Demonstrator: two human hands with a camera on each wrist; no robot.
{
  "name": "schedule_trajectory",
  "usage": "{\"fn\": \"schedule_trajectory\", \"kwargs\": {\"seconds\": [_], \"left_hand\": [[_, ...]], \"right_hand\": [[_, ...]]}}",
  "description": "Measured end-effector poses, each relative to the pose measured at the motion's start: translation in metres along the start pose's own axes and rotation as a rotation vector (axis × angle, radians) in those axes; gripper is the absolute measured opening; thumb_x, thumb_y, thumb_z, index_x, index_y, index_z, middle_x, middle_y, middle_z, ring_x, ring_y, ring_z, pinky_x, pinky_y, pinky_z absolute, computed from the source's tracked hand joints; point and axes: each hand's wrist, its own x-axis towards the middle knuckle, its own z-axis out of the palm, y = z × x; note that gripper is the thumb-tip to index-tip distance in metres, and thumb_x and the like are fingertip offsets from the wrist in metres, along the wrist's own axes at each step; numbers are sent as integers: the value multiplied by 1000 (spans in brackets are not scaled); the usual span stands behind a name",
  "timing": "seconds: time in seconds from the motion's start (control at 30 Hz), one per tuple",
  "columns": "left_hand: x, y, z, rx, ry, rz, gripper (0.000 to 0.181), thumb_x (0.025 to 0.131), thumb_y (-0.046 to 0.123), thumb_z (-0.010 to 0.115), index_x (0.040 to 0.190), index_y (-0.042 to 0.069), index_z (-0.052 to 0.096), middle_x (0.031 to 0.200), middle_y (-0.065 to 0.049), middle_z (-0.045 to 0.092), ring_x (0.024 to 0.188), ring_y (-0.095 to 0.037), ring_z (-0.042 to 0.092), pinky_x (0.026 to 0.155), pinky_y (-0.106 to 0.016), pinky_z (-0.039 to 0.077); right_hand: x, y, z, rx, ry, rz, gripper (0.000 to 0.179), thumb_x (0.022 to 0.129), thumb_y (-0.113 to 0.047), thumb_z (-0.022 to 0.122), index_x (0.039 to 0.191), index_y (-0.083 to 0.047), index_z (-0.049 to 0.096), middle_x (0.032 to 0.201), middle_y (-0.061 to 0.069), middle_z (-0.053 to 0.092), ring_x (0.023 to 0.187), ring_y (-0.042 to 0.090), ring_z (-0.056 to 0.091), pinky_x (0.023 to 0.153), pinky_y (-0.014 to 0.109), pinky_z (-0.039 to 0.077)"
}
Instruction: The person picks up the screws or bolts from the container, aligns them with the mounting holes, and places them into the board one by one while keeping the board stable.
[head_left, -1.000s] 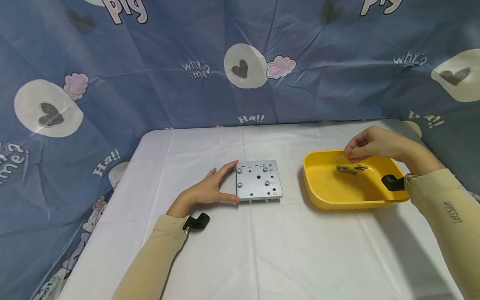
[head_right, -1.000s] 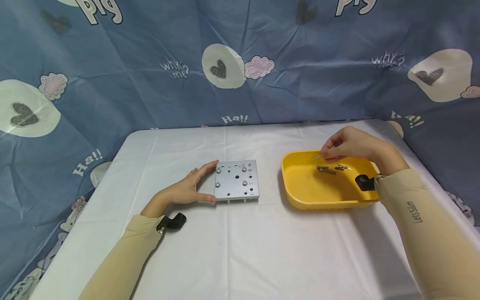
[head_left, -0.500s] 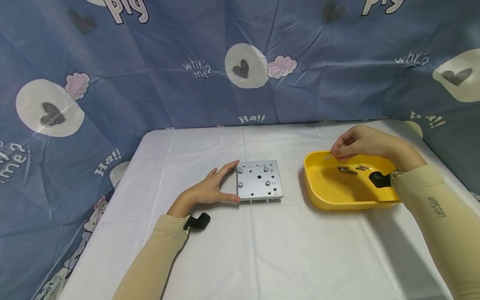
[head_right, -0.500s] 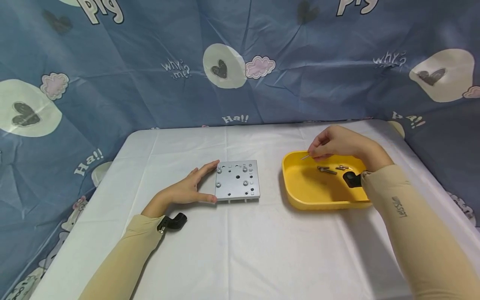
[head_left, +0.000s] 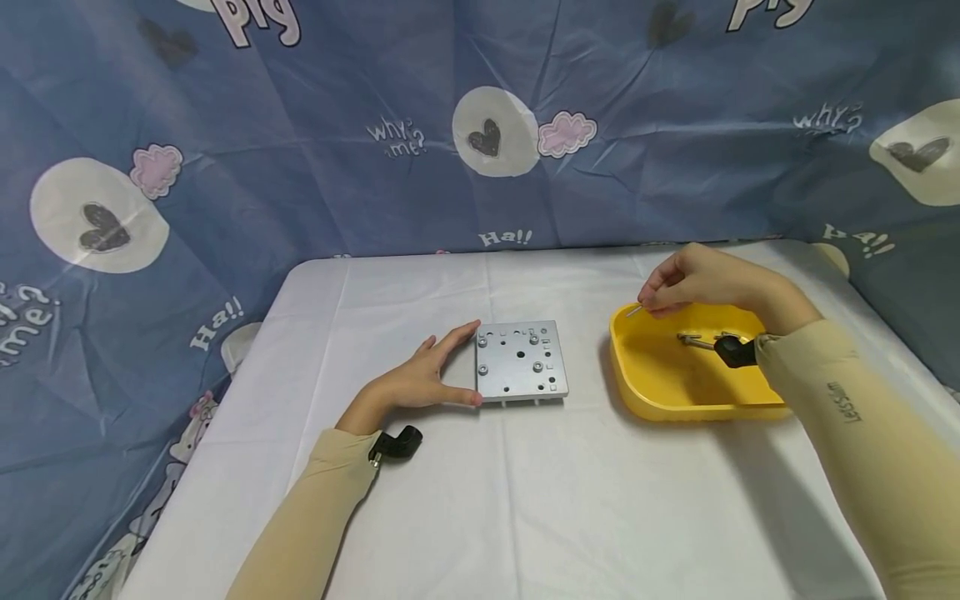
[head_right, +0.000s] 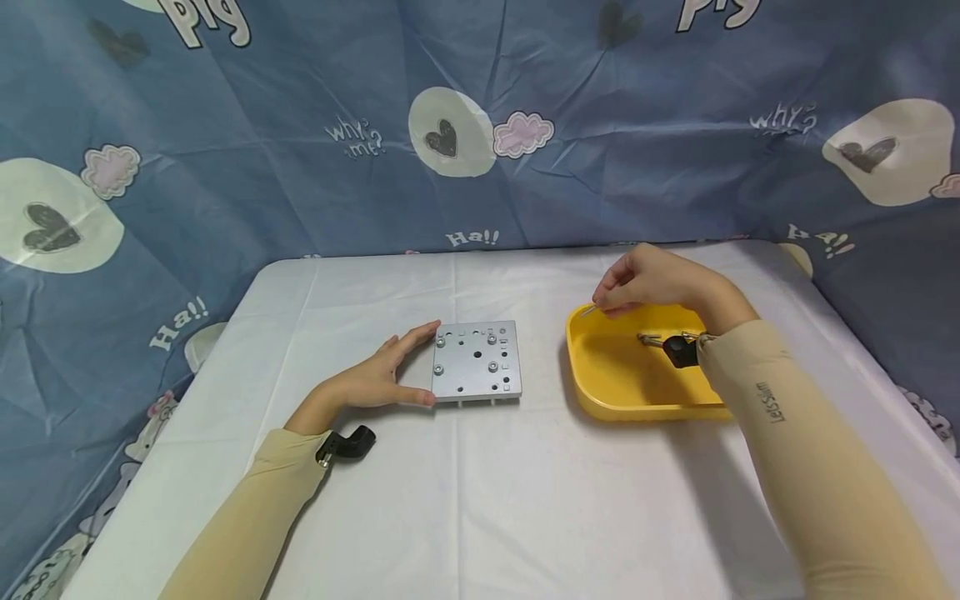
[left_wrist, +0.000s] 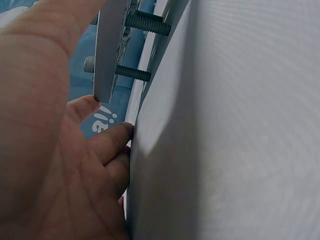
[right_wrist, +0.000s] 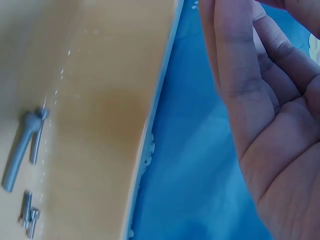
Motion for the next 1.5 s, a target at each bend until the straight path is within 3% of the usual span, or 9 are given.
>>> {"fn": "schedule_trajectory", "kwargs": {"seconds": [0.3, 1.0, 1.27, 1.5], "left_hand": [[0, 0, 0, 3, 0, -11, 121, 82, 54, 91, 173, 39, 14, 182, 1, 18, 169, -38, 1, 138, -58, -7], [2, -3, 1, 6, -4, 3, 122, 81, 57, 91, 173, 39, 13, 182, 1, 19, 170, -32, 6, 138, -56, -8], [0, -2, 3, -7, -3, -25, 121, 80, 57, 91, 172, 42, 13, 182, 1, 17, 168, -43, -3, 137, -61, -6], [0, 1, 1, -9, -2, -39, 120, 82, 54, 91, 172, 43, 13, 182, 1, 16, 167, -46, -4, 137, -62, -7]], "right_hand": [[13, -13, 8, 20, -27, -29, 27, 102, -17, 74, 119, 4, 76, 110, 10, 82, 93, 16, 76, 88, 24, 66], [36, -32, 20, -43, -38, -47, 28, 100, -20, 78, 117, 2, 78, 97, 6, 82, 88, 19, 73, 81, 22, 63], [44, -35, 24, -21, -54, -51, 27, 101, -19, 75, 117, 3, 78, 96, 5, 81, 90, 20, 76, 88, 27, 66], [52, -42, 28, -12, -53, -67, 26, 100, -17, 76, 116, 3, 78, 93, 4, 80, 88, 19, 76, 86, 27, 67]]}}
